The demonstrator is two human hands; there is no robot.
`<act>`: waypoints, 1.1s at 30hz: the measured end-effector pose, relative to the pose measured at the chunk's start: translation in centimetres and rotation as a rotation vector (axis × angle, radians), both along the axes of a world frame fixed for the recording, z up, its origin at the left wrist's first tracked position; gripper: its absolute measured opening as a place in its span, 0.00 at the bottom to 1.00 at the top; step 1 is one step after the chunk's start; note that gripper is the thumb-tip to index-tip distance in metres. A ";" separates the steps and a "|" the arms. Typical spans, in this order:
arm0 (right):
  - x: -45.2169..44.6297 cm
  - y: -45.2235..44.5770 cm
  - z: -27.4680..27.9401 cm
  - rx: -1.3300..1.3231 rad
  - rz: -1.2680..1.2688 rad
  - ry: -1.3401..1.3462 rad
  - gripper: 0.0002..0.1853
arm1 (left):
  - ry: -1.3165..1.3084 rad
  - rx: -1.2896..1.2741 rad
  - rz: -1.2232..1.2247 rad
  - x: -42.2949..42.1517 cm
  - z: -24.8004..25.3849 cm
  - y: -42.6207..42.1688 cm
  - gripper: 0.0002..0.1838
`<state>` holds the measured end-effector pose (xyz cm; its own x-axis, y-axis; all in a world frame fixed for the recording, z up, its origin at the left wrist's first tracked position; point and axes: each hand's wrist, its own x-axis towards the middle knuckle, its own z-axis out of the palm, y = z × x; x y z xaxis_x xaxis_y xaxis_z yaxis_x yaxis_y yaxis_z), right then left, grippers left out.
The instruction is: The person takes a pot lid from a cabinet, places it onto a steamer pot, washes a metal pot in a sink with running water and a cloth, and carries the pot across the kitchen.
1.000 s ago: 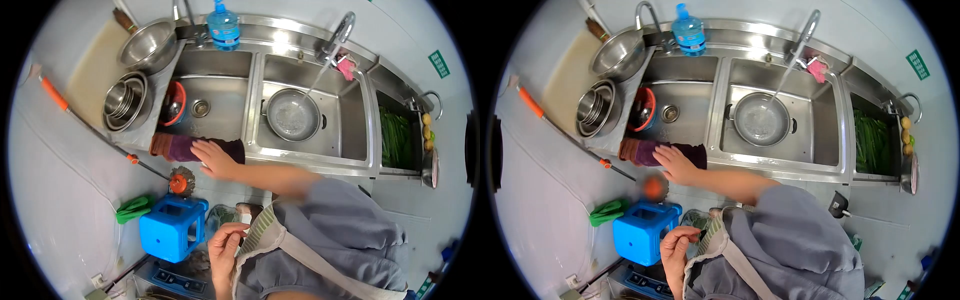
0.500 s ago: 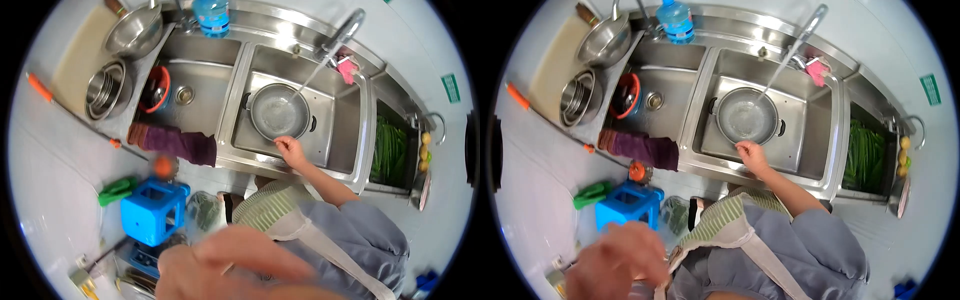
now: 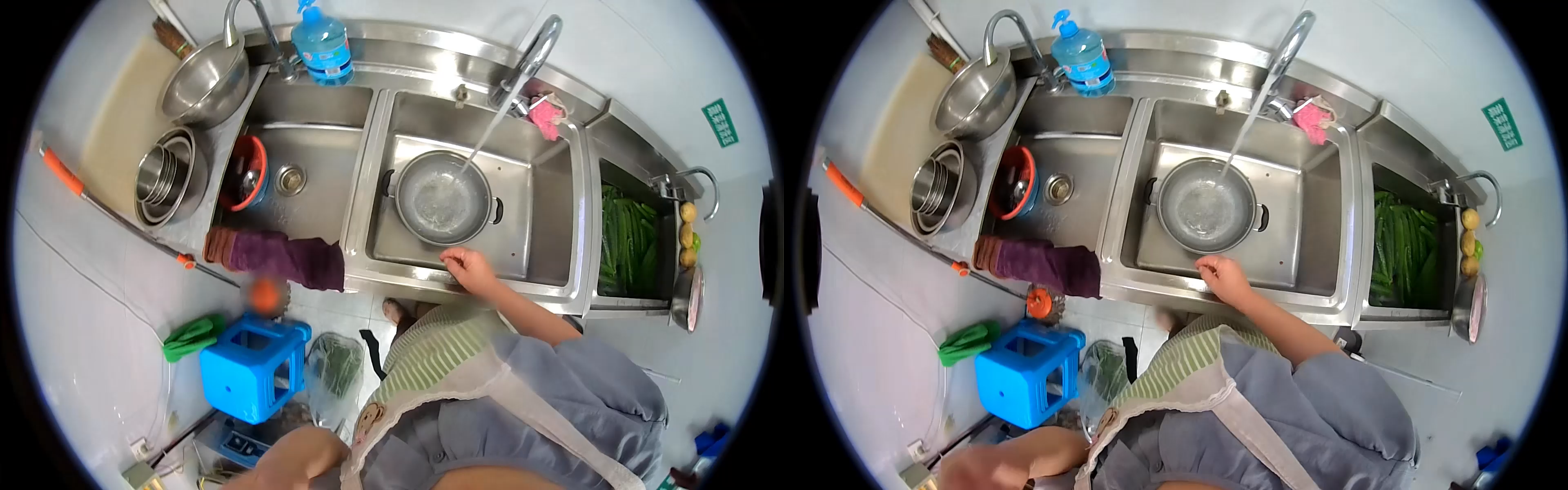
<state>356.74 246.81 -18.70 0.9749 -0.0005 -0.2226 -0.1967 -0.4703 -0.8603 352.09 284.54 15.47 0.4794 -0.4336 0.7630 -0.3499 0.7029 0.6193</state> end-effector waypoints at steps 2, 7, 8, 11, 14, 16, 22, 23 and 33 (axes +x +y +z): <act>-1.1 -0.1 -0.3 0.060 -0.035 0.060 0.09 | 0.279 -0.392 -0.022 -0.3 -6.8 -2.8 0.24; -1.6 -1.4 -1.2 0.287 -0.245 0.031 0.09 | 0.866 0.656 0.430 3.1 -13.6 -7.2 0.15; -1.5 -1.7 -1.1 0.383 -0.338 0.049 0.09 | 0.854 0.656 0.419 3.2 -15.8 -7.5 0.15; -0.4 -3.2 -0.8 0.498 -0.467 0.077 0.08 | 0.980 0.752 0.273 2.7 -20.6 -8.4 0.16; 0.8 -4.7 -0.6 0.535 -0.529 0.135 0.08 | 0.933 0.830 0.215 2.0 -23.4 -9.2 0.17; 2.0 -6.1 0.0 0.578 -0.612 0.149 0.08 | 0.923 0.896 0.159 2.3 -24.6 -9.6 0.18; 2.8 -9.3 1.6 0.461 -0.492 0.057 0.09 | 0.577 1.266 0.435 1.4 -26.5 -8.5 0.14; 2.8 -8.9 1.6 0.504 -0.576 0.092 0.10 | 0.573 1.246 0.479 1.3 -26.6 -7.9 0.14; 0.8 1.5 7.6 0.402 0.301 0.473 0.09 | 0.297 1.415 0.137 -2.3 -28.4 -6.1 0.23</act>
